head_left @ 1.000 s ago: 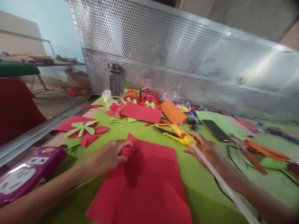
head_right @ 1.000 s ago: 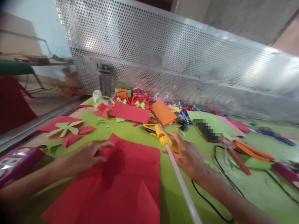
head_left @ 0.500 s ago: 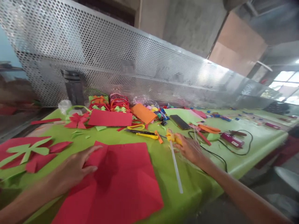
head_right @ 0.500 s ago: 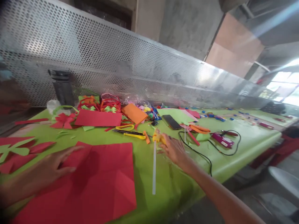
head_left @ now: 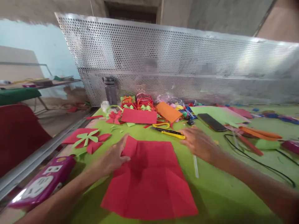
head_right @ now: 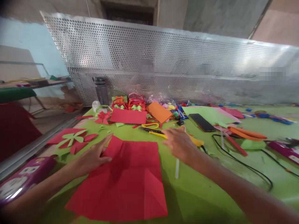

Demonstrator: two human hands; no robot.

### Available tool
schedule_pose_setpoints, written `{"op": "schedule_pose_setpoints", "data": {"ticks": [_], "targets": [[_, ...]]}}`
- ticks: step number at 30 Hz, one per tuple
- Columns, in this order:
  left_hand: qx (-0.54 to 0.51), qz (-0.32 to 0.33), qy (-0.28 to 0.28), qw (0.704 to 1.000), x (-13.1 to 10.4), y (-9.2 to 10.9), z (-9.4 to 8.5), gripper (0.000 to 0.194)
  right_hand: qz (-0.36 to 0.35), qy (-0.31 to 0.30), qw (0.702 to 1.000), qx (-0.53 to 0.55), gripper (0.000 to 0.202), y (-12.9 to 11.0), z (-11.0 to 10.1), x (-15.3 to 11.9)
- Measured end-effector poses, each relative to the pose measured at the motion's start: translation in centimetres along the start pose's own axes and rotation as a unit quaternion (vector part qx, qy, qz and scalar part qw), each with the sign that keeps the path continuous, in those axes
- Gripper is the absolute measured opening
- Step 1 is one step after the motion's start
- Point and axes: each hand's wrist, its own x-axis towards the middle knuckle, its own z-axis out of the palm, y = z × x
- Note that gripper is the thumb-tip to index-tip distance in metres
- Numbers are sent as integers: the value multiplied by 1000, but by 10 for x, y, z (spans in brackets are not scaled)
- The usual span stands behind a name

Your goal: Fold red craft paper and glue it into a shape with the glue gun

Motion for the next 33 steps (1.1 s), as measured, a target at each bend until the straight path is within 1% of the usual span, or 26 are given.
{"op": "schedule_pose_setpoints", "data": {"ticks": [2,4,6,8,11,14,17,21,25,28,30,33], "targets": [[3,21,-20,1000,-2,-1,-4,75,-93,-38,991,90,29,-41,-5,8],[4,40,-27,999,-4,-2,-7,73,-153,-60,978,127,29,-75,-5,13],[2,53,-29,998,-6,-1,-10,69,-189,-74,970,137,30,-98,-1,18],[-3,49,-23,999,-8,2,-12,67,-215,-86,965,126,29,-110,6,21],[-33,26,-11,999,-8,8,-15,67,-238,-86,963,96,31,-116,16,24],[-89,11,-15,996,-7,13,-17,61,-248,-83,961,89,36,-117,23,24],[-147,4,-35,989,-6,14,-16,54,-225,-80,966,97,42,-118,28,23],[-191,-13,-43,981,-4,17,-10,53,-206,-53,971,110,47,-120,35,22],[-164,-1,-66,984,-1,26,-7,51,-232,-40,965,115,47,-119,39,20],[-108,9,-94,990,0,35,-8,48,-254,-41,959,118,48,-119,41,19],[-61,23,-97,993,0,40,-9,44,-255,-32,959,122,47,-119,43,18],[5,54,-86,995,-2,46,-8,39,-250,-20,960,121,45,-119,44,17]]}}
